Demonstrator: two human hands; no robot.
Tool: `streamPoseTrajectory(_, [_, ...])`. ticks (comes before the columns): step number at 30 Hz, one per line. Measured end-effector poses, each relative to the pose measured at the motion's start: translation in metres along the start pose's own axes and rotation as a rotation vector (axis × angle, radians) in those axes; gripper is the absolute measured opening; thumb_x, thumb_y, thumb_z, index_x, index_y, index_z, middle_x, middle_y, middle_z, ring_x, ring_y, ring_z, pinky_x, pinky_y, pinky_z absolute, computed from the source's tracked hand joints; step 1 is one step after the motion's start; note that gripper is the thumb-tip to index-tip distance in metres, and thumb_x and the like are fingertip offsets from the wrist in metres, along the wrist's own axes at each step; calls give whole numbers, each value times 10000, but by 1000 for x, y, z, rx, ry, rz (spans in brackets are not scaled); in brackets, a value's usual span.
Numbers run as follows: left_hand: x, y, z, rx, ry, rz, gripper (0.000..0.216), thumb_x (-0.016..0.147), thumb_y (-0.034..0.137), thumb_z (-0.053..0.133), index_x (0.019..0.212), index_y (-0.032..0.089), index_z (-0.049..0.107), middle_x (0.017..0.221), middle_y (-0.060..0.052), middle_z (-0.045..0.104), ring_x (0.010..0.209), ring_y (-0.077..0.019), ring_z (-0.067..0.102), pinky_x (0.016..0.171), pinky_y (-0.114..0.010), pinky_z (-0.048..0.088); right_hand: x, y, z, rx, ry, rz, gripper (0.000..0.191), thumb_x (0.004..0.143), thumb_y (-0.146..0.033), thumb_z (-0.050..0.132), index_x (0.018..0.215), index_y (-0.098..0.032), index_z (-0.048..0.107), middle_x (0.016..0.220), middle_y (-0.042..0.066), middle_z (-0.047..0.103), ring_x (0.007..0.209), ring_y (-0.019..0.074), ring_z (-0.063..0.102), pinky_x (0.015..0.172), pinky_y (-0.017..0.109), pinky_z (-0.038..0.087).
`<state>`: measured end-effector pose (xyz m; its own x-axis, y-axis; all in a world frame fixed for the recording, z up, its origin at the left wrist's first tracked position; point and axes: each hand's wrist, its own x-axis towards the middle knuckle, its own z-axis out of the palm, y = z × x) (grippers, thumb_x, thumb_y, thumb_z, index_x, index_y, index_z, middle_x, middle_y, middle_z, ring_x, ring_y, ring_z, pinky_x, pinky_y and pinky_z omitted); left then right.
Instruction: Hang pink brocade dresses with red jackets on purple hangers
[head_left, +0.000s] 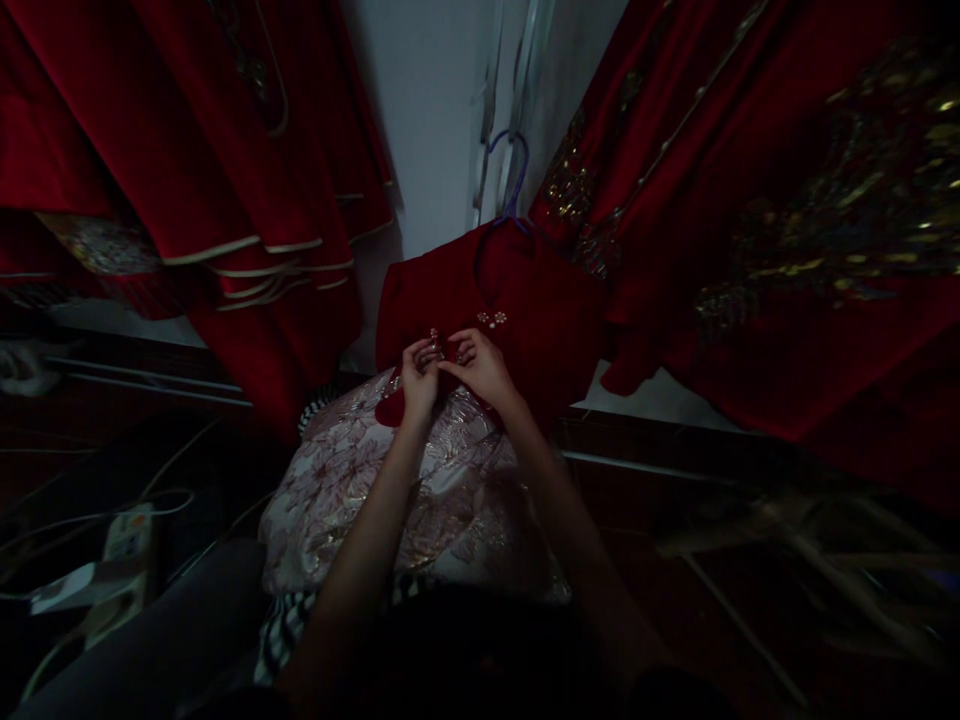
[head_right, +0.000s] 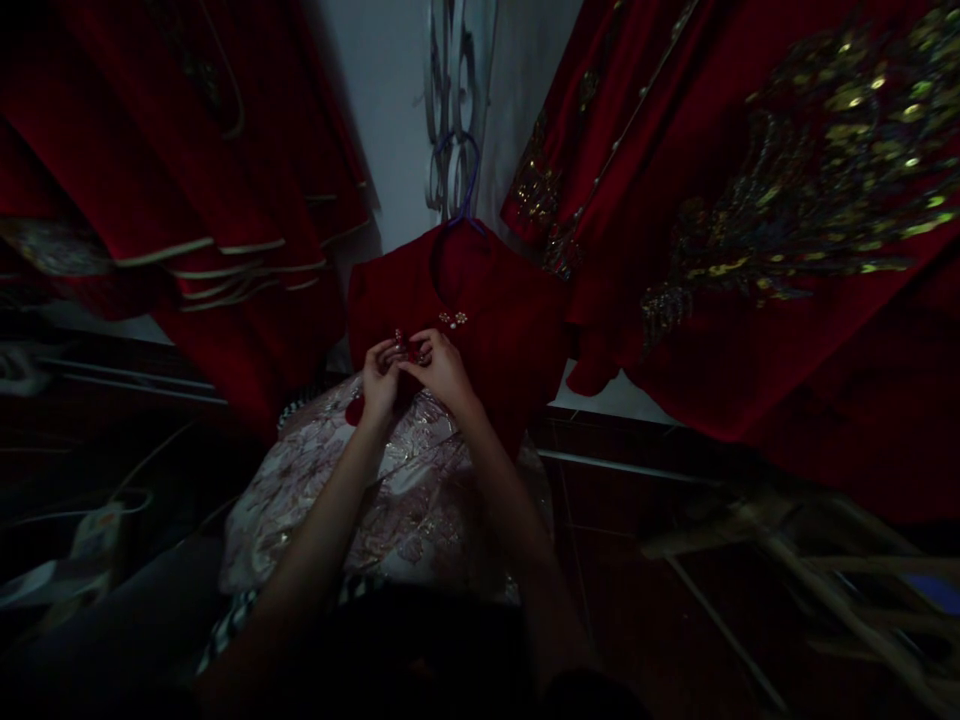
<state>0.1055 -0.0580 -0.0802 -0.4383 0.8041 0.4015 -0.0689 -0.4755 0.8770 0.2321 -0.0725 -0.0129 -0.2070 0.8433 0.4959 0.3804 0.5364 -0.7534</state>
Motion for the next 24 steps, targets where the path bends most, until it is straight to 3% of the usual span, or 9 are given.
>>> streamPoseTrajectory(4, [0,8,-6,-16,-34,-26,264,759,242,587,1012,169,589,1036,-78,662,959,-154,640,923,-329,493,15,9,16,-128,39,-10,381,694,-347,758,999,-183,600,900,50,604,774,155,562,731,302,488])
streamPoseTrajectory(11, [-2,16,-8,-99,-92,-62,328,775,251,600,1092,169,610,1079,-89,679,1017,-166,644,961,-348,486,8,0,6,-243,69,67,465,688,-496,739,1012,-180,629,834,47,619,749,170,582,733,317,479])
streamPoseTrajectory(15, [-1,16,-7,-116,-70,-80,289,773,268,616,1043,170,641,1082,-85,685,995,-168,653,956,-351,492,7,1,5,-135,122,93,483,667,-526,735,1000,-188,646,775,10,597,683,137,578,662,281,502])
streamPoseTrajectory(20, [-1,15,-6,-93,-64,-106,291,762,274,629,1028,163,668,1076,-86,694,983,-171,654,958,-360,488,5,10,16,103,128,174,507,662,-523,721,1046,-204,629,894,18,574,610,91,566,447,205,498])
streamPoseTrajectory(24, [0,14,-6,-167,-25,-142,290,735,267,655,1003,159,678,1041,-79,702,947,-159,654,954,-347,482,4,16,25,132,228,150,455,671,-482,730,1008,-195,627,905,23,601,636,86,583,515,207,543])
